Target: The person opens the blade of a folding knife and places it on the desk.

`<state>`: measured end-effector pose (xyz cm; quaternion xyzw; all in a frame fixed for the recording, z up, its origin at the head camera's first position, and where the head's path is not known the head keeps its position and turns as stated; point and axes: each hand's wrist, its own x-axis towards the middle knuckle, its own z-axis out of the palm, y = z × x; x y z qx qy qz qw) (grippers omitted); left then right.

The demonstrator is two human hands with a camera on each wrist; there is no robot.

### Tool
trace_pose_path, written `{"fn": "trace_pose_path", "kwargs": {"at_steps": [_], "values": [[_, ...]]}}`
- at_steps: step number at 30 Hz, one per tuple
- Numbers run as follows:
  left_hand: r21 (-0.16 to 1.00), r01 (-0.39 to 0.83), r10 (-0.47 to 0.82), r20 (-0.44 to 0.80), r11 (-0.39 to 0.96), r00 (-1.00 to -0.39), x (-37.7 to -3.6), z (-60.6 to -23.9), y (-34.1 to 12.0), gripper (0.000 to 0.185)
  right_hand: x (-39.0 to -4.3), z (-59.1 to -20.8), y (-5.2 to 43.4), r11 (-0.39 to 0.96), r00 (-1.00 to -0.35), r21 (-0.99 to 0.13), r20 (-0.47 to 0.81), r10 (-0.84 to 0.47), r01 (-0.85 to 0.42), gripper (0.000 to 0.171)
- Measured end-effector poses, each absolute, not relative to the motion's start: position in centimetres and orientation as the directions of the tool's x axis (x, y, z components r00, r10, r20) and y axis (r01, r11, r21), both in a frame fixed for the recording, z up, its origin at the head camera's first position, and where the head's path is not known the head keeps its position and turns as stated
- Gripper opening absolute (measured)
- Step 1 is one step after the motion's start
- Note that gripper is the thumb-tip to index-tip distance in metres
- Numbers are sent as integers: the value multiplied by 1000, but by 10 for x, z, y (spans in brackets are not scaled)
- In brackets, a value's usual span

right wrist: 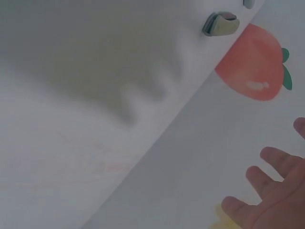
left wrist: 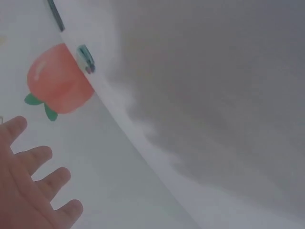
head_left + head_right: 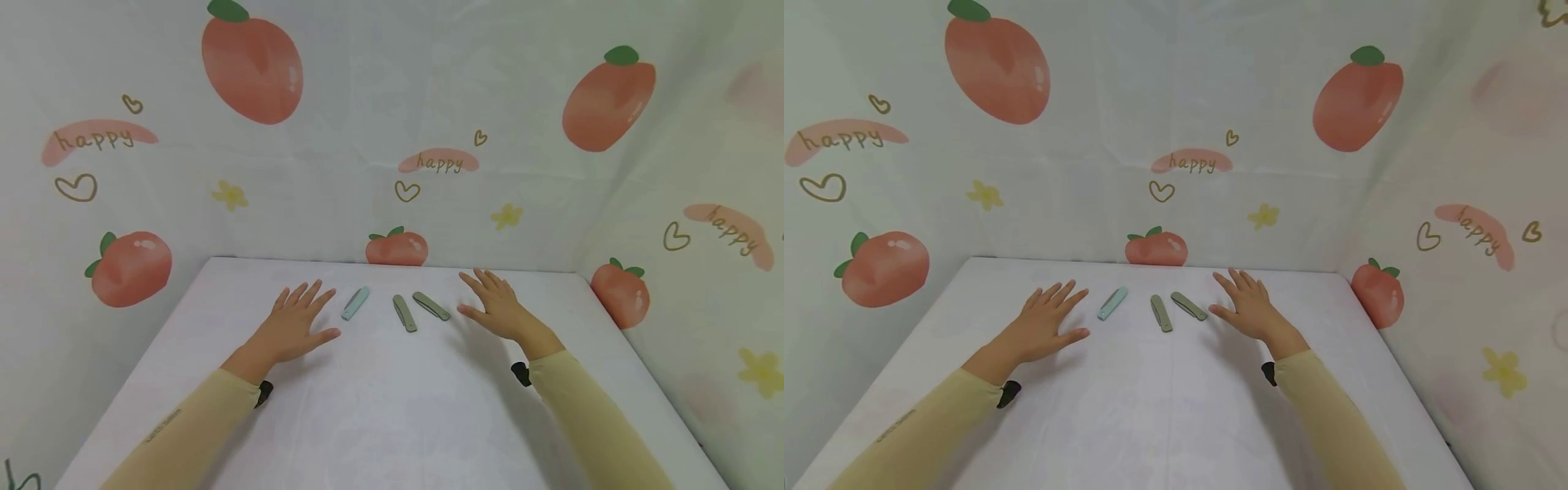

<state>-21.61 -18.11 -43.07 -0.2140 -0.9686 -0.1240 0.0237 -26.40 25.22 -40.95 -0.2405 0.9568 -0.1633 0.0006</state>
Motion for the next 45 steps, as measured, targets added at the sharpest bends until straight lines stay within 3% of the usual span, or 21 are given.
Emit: {"fn": "trace_pose_path", "kwargs": {"at_steps": [27, 45], "values": [[360, 447, 464, 44, 819, -885, -245, -440, -133, 75, -317, -432, 201, 760, -830, -419, -28, -557, -496, 55], [444, 432, 475, 18, 785, -880, -254, -446, -108, 70, -337, -441, 166, 814, -828, -337, -147, -542, -473, 40]]}}
